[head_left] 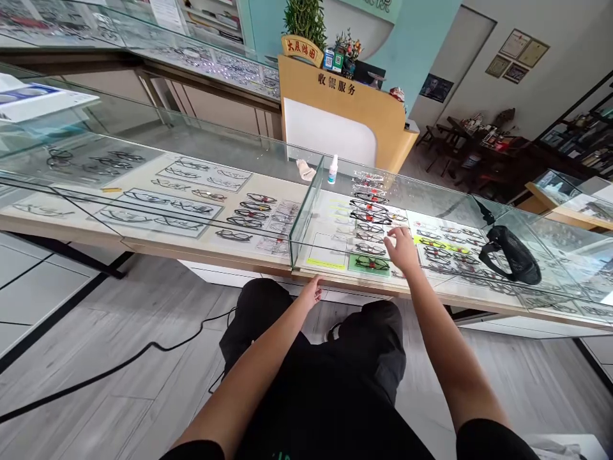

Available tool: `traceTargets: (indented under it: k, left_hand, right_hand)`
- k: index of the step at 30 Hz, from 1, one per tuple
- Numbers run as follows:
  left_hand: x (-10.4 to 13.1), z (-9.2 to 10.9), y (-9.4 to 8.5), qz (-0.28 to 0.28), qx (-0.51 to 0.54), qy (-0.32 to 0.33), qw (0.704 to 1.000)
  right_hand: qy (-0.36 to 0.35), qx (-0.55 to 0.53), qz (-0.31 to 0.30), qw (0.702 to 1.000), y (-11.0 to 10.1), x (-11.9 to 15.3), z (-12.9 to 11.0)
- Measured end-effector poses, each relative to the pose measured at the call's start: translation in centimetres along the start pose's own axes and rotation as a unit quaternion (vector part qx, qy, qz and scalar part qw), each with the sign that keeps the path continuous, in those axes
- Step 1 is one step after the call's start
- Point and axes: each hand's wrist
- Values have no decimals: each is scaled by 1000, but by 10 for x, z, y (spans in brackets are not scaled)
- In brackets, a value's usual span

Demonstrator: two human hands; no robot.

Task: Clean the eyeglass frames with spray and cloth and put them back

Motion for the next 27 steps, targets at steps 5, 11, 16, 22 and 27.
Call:
traceTargets:
  k: [5,11,16,22,27]
  left_hand:
    - [35,-9,-14,-24,-99,20,995]
    - [145,-16,-55,-189,-236,132,944]
    - [212,63,-79,-227,-383,511,735]
    - [161,121,-75,90,-463,594,651]
    - [140,105,-72,137,-532,558,622]
  right_hand:
    - [-77,137,-44,987,-15,66,-1]
    - [-84,228,-45,969,-28,121,-3]
    - [-53,238,-56,968,-33,137,-17]
    - [-42,245,-78,965,-43,150,-27]
    - [-20,255,-120,959,-51,160,-35]
Point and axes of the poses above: each hand's wrist, its own x-axis away from the middle knuckle, its own y-axis out of the palm, z = x × y, and after that the axes turned 8 degrees about z, right-handed
